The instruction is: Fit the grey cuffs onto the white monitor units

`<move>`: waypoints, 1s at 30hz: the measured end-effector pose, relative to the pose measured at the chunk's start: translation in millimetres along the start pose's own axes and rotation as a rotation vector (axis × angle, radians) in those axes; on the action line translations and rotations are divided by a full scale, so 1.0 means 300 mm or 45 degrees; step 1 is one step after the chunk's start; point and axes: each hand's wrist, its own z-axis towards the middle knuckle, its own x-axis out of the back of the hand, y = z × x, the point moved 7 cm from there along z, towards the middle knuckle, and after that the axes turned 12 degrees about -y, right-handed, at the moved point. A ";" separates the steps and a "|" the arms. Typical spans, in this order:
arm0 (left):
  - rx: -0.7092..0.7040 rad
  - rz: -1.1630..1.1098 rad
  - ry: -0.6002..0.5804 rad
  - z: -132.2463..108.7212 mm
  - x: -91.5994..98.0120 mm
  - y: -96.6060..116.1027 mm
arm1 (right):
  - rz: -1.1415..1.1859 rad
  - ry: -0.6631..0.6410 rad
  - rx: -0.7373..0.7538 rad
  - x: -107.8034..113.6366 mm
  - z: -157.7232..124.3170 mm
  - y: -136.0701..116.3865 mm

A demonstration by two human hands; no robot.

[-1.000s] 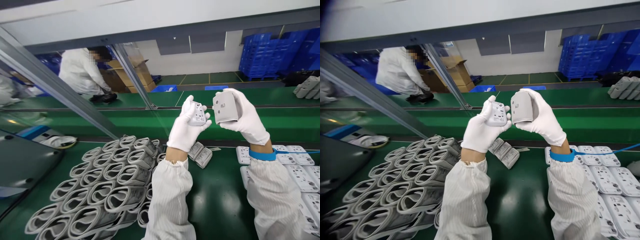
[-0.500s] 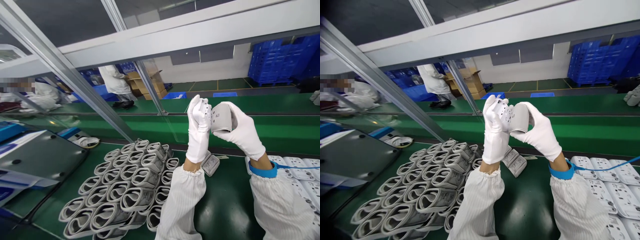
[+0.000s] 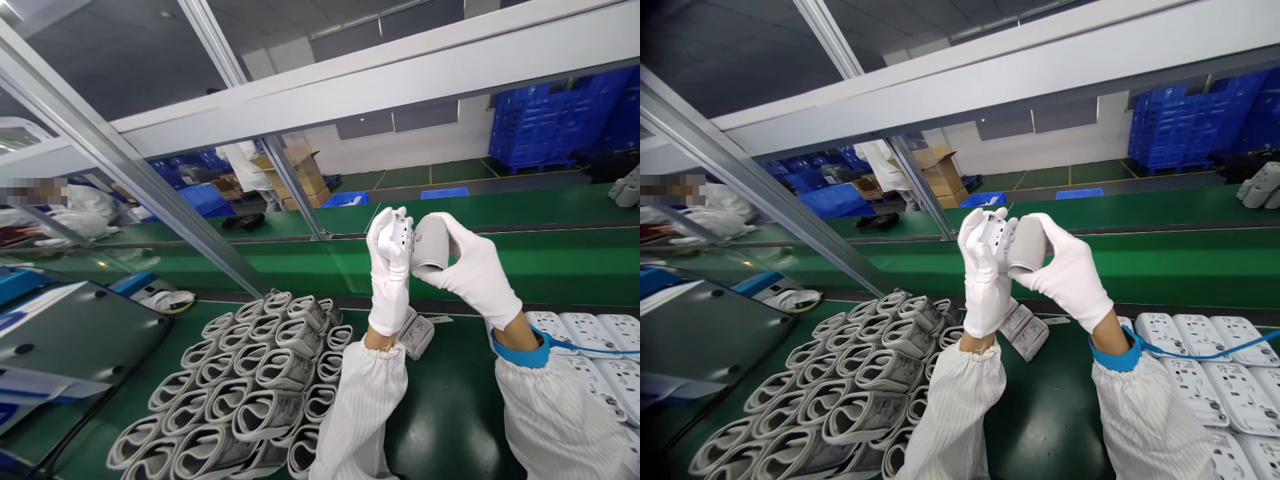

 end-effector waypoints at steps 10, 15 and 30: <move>-0.032 0.417 -0.263 -0.018 -0.039 0.032 | 0.031 -0.147 0.035 0.027 -0.003 0.015; 0.090 0.409 -0.445 -0.029 -0.088 -0.012 | -0.164 -0.212 -0.009 0.085 -0.026 0.016; 0.302 0.724 -0.538 -0.035 -0.085 -0.004 | -0.297 -0.263 -0.136 0.108 -0.037 0.022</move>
